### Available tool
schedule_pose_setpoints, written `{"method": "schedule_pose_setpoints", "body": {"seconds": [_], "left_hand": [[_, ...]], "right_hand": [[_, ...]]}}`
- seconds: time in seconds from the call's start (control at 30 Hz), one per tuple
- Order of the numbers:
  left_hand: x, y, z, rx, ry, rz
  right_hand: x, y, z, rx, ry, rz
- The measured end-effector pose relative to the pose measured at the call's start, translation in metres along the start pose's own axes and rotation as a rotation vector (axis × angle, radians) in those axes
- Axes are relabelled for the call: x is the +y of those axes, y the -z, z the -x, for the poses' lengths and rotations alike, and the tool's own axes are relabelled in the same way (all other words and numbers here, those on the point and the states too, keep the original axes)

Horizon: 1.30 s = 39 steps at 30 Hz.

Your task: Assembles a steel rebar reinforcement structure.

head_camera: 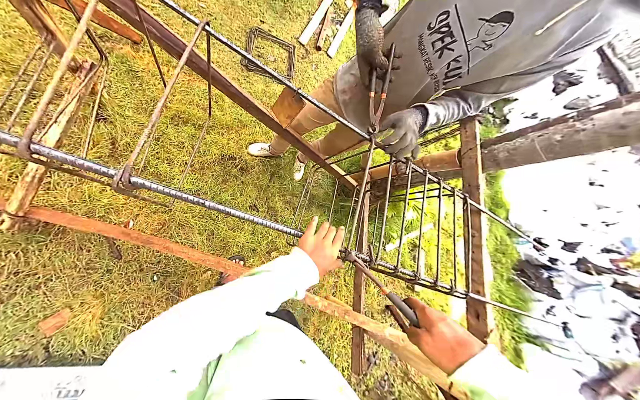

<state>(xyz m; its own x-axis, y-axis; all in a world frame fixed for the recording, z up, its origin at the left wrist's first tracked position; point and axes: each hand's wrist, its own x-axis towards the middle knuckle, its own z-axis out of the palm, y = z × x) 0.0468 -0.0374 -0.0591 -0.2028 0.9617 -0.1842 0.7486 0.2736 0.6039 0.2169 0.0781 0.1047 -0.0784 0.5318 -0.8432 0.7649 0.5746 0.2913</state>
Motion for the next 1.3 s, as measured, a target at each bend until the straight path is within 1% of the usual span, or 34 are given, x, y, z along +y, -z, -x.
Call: {"method": "schedule_pose_setpoints", "body": {"seconds": [0.03,0.07,0.13,0.23,0.3,0.4,0.47,0.57,0.63,0.77,0.87,0.97,1.13,1.17,1.23,1.27,1.3], "left_hand": [[-0.005,0.002,-0.008,-0.081,-0.026,-0.021],[-0.010,0.000,-0.012,-0.099,-0.070,-0.026],[-0.020,-0.010,-0.010,-0.018,-0.175,-0.065],[-0.026,-0.020,-0.007,0.101,-0.230,-0.105],[-0.028,-0.023,-0.010,0.138,-0.243,-0.103],[-0.031,-0.024,-0.015,0.087,-0.247,-0.073],[-0.032,-0.026,-0.016,0.079,-0.236,-0.055],[-0.031,-0.024,-0.015,0.043,-0.217,-0.035],[-0.030,-0.024,-0.015,0.029,-0.200,-0.022],[-0.029,-0.030,-0.015,0.088,-0.184,-0.036],[-0.029,-0.029,-0.014,0.065,-0.174,-0.048],[-0.030,-0.033,-0.016,0.074,-0.165,-0.048],[-0.028,-0.031,-0.015,0.027,-0.143,-0.037],[-0.027,-0.031,-0.016,0.026,-0.138,-0.038],[-0.026,-0.030,-0.018,0.096,-0.144,-0.055],[-0.026,-0.026,-0.017,0.103,-0.147,-0.056],[-0.025,-0.024,-0.016,0.095,-0.149,-0.053]], "right_hand": [[-0.003,0.006,0.003,-0.026,-0.006,0.020],[-0.006,0.014,0.005,-0.053,-0.012,0.039],[-0.009,0.026,0.007,-0.100,-0.008,0.030],[-0.002,0.032,0.002,-0.179,0.026,-0.163],[0.003,0.019,0.000,-0.187,0.051,-0.348],[0.010,-0.025,-0.008,-0.124,0.105,-0.627],[0.009,-0.050,-0.013,-0.069,0.136,-0.720],[0.005,-0.068,-0.015,-0.002,0.152,-0.751],[0.004,-0.073,-0.016,0.002,0.137,-0.750],[-0.002,-0.083,-0.017,0.041,0.099,-0.739],[-0.006,-0.091,-0.021,0.083,0.080,-0.723],[-0.008,-0.096,-0.022,0.104,0.073,-0.725],[-0.003,-0.102,-0.026,0.140,0.097,-0.726],[-0.001,-0.101,-0.027,0.137,0.095,-0.732],[0.001,-0.092,-0.025,0.099,0.106,-0.773],[0.000,-0.085,-0.020,0.042,0.123,-0.841],[0.000,-0.078,-0.016,-0.051,0.149,-0.970]]}}
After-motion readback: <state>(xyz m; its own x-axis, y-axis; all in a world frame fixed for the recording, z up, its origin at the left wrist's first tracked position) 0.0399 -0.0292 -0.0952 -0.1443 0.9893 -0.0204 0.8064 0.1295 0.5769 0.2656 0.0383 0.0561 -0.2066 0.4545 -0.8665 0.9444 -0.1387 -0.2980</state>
